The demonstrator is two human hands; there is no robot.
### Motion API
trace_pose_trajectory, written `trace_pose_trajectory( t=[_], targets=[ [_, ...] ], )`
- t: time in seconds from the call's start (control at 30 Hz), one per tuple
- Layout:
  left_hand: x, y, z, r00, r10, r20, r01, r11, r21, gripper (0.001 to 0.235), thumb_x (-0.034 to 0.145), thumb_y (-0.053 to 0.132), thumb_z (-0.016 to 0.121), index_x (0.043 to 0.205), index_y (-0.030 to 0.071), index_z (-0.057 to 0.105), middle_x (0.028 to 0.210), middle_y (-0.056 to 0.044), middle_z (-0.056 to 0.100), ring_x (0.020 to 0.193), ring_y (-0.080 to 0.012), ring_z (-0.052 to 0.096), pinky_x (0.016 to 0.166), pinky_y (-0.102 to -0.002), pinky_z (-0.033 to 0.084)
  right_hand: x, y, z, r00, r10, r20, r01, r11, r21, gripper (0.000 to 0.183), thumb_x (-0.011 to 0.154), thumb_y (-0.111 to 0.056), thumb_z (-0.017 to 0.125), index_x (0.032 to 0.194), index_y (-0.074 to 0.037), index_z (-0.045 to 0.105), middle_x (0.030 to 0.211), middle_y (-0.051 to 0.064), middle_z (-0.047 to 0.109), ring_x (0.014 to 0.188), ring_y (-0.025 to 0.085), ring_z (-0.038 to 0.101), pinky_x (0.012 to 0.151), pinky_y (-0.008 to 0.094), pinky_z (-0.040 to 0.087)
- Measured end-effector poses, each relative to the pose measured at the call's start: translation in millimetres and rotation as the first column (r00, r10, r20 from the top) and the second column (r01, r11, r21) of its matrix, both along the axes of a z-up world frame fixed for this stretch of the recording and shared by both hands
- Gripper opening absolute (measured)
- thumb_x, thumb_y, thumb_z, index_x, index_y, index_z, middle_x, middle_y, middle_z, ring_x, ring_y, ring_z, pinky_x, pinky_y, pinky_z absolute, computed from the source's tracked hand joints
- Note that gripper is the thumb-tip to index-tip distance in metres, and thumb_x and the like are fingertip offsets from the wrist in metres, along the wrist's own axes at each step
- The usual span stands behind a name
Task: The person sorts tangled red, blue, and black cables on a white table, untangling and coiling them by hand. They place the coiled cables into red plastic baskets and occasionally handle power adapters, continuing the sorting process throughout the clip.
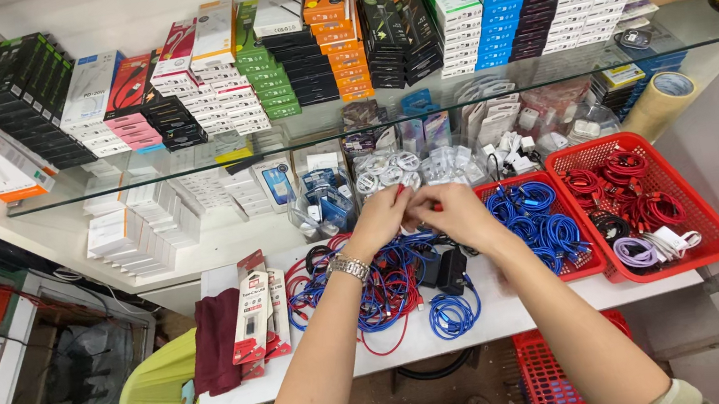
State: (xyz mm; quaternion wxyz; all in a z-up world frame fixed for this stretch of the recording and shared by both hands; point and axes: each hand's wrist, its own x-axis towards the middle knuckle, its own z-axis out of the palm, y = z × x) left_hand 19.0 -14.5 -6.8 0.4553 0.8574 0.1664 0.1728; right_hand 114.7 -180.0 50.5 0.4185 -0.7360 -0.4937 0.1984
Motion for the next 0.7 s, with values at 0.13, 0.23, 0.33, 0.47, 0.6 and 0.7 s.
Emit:
trace_pose_trajectory(
  t=[0.13, 0.23, 0.33, 0.47, 0.6, 0.7],
  targets=[
    [-0.5, 6.6, -1.5, 0.981, -0.181, 0.067, 0.176, 0.704, -0.688, 0.038, 0.107, 0.029, 0.056, 0.088, -0.002, 0.067, 0.064, -0.009, 0.063, 0.051, -0.0179, 0.061, 0.056, -0.035, 0.056, 3.0, -3.9, -2.9, 0.993, 0.051, -0.110, -0.016, 0.955, 0.296, 0.041, 0.088, -0.020, 0.075, 0.122, -0.001, 0.062, 0.105, 0.006, 0.072, 0.100, 0.017, 0.067, 0.087, 0.031, 0.053],
    [0.2, 2.2, 2.3, 0.974, -0.187, 0.126, 0.216, 0.615, -0.758, 0.034, 0.105, 0.026, 0.057, 0.089, -0.003, 0.066, 0.061, -0.007, 0.062, 0.049, -0.0168, 0.060, 0.060, -0.035, 0.063, 6.8, -6.2, -28.8, 0.910, 0.073, -0.409, 0.022, 0.975, 0.222, 0.046, 0.091, -0.022, 0.072, 0.133, -0.006, 0.060, 0.111, 0.002, 0.071, 0.101, 0.012, 0.065, 0.088, 0.030, 0.052],
    [3.0, -9.2, 5.1, 0.994, -0.039, 0.103, 0.101, 0.684, -0.723, 0.029, 0.100, 0.023, 0.059, 0.099, -0.004, 0.069, 0.069, -0.009, 0.068, 0.057, -0.0172, 0.066, 0.056, -0.031, 0.053, 24.0, -2.5, -56.1, 0.805, -0.020, -0.593, 0.123, 0.983, 0.134, 0.038, 0.095, -0.023, 0.069, 0.127, -0.003, 0.065, 0.107, 0.006, 0.075, 0.096, 0.013, 0.069, 0.083, 0.029, 0.051],
    [6.1, -28.2, -6.1, 0.975, 0.033, 0.219, 0.139, 0.678, -0.722, 0.035, 0.097, 0.014, 0.065, 0.127, 0.001, 0.053, 0.102, -0.004, 0.068, 0.089, -0.0117, 0.068, 0.074, -0.028, 0.058, 41.7, 6.3, -74.7, 0.688, -0.097, -0.719, 0.331, 0.924, 0.192, 0.035, 0.101, -0.020, 0.071, 0.128, 0.002, 0.069, 0.106, 0.010, 0.072, 0.088, 0.015, 0.062, 0.073, 0.029, 0.047],
    [6.6, -33.2, -27.6, 0.977, 0.078, 0.199, 0.096, 0.673, -0.733, 0.045, 0.099, 0.013, 0.054, 0.141, 0.003, 0.045, 0.117, -0.006, 0.066, 0.095, -0.0174, 0.070, 0.077, -0.031, 0.060, 24.4, -0.9, -66.0, 0.888, -0.185, -0.422, 0.328, 0.897, 0.296, 0.031, 0.096, -0.019, 0.067, 0.123, -0.006, 0.063, 0.102, 0.008, 0.067, 0.090, 0.017, 0.069, 0.073, 0.031, 0.058],
    [7.8, -27.8, -34.0, 0.980, 0.176, 0.093, -0.107, 0.858, -0.502, 0.038, 0.106, 0.013, 0.049, 0.142, 0.000, 0.045, 0.104, -0.020, 0.065, 0.086, -0.0216, 0.062, 0.075, -0.036, 0.054, 2.3, -9.5, -41.8, 0.964, -0.245, 0.101, 0.192, 0.909, 0.370, 0.030, 0.090, -0.013, 0.071, 0.117, -0.004, 0.064, 0.110, 0.012, 0.064, 0.094, 0.023, 0.071, 0.074, 0.033, 0.057]
  ],
)
